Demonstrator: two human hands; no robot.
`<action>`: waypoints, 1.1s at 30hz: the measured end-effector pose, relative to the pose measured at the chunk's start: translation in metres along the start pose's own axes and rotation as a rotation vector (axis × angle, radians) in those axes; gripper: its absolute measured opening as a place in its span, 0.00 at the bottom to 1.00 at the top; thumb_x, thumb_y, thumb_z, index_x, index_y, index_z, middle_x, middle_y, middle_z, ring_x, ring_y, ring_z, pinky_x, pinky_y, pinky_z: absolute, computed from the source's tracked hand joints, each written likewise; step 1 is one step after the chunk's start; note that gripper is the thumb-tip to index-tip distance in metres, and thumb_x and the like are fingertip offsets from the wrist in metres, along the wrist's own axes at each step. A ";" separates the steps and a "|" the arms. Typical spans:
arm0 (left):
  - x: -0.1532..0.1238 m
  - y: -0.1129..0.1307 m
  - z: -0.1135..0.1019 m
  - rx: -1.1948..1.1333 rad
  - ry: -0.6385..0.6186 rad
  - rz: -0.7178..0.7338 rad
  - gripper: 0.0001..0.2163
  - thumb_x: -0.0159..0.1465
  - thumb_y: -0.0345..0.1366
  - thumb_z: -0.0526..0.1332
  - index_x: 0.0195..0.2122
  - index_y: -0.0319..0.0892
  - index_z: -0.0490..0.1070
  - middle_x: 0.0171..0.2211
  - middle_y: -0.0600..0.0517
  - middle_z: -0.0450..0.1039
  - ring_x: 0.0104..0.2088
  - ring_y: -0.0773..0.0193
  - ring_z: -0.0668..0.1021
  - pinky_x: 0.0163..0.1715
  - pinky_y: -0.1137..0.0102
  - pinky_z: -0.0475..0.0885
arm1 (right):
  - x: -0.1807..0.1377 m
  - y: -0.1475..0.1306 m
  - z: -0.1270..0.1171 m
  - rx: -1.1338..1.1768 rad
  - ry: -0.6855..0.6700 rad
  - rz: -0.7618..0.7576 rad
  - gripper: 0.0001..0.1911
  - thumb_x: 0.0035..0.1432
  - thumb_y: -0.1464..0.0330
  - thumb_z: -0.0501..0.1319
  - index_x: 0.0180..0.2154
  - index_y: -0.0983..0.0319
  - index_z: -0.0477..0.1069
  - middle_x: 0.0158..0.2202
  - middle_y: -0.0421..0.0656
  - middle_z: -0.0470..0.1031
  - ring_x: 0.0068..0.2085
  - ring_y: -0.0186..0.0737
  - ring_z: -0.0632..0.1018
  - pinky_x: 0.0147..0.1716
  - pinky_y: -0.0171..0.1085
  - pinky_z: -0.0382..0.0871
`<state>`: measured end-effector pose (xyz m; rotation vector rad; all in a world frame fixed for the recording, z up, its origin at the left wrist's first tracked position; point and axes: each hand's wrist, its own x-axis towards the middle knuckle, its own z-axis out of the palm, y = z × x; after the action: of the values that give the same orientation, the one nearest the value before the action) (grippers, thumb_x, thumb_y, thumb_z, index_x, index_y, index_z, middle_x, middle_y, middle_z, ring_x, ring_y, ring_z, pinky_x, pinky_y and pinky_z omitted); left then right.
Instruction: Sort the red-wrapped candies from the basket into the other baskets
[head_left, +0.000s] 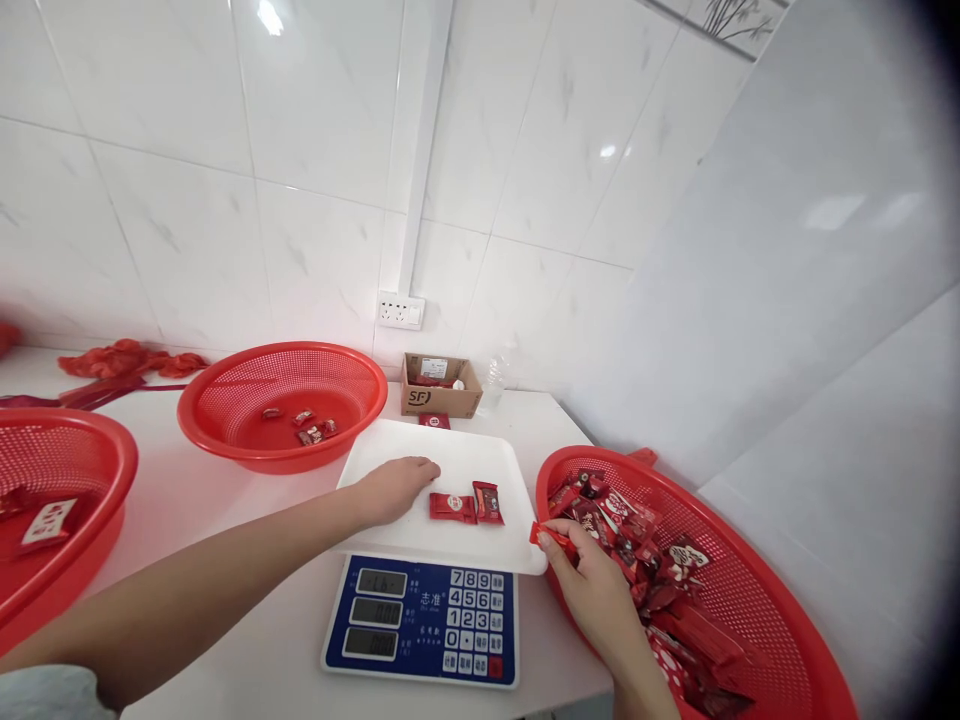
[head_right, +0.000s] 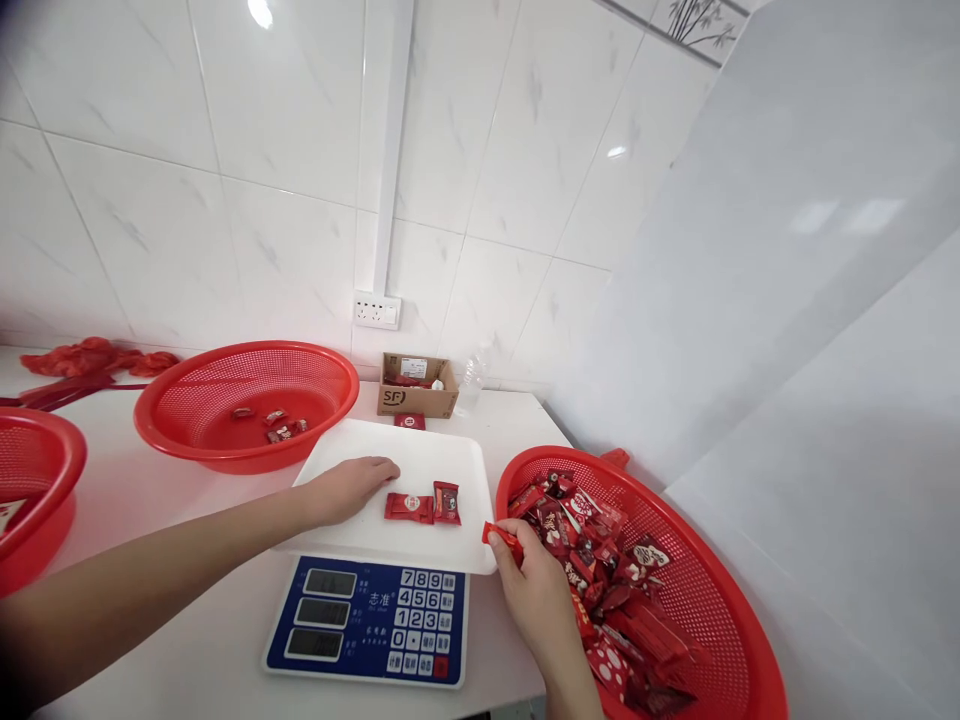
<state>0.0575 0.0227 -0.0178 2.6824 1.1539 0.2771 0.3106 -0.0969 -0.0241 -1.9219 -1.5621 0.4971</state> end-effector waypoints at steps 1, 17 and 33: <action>-0.002 -0.006 -0.003 0.014 0.026 -0.032 0.15 0.63 0.25 0.49 0.46 0.43 0.69 0.46 0.47 0.75 0.43 0.59 0.78 0.42 0.67 0.71 | 0.000 0.000 0.000 -0.004 -0.003 0.008 0.18 0.59 0.53 0.49 0.40 0.58 0.69 0.39 0.44 0.79 0.36 0.46 0.78 0.37 0.39 0.68; -0.005 -0.003 -0.014 0.032 0.127 0.096 0.16 0.65 0.40 0.53 0.53 0.43 0.66 0.51 0.47 0.72 0.50 0.59 0.74 0.47 0.67 0.70 | 0.003 0.004 0.002 0.013 0.033 -0.051 0.17 0.59 0.56 0.50 0.40 0.59 0.69 0.41 0.46 0.79 0.40 0.47 0.78 0.38 0.40 0.68; -0.002 -0.059 -0.066 0.263 0.255 -0.078 0.17 0.63 0.25 0.45 0.45 0.35 0.71 0.47 0.37 0.72 0.48 0.47 0.73 0.48 0.49 0.65 | 0.002 0.000 0.001 0.003 0.037 -0.068 0.15 0.59 0.57 0.50 0.38 0.58 0.69 0.40 0.44 0.79 0.41 0.46 0.77 0.41 0.41 0.67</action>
<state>-0.0013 0.0688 0.0297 2.8815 1.4565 0.4985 0.3104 -0.0947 -0.0251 -1.8593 -1.5962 0.4321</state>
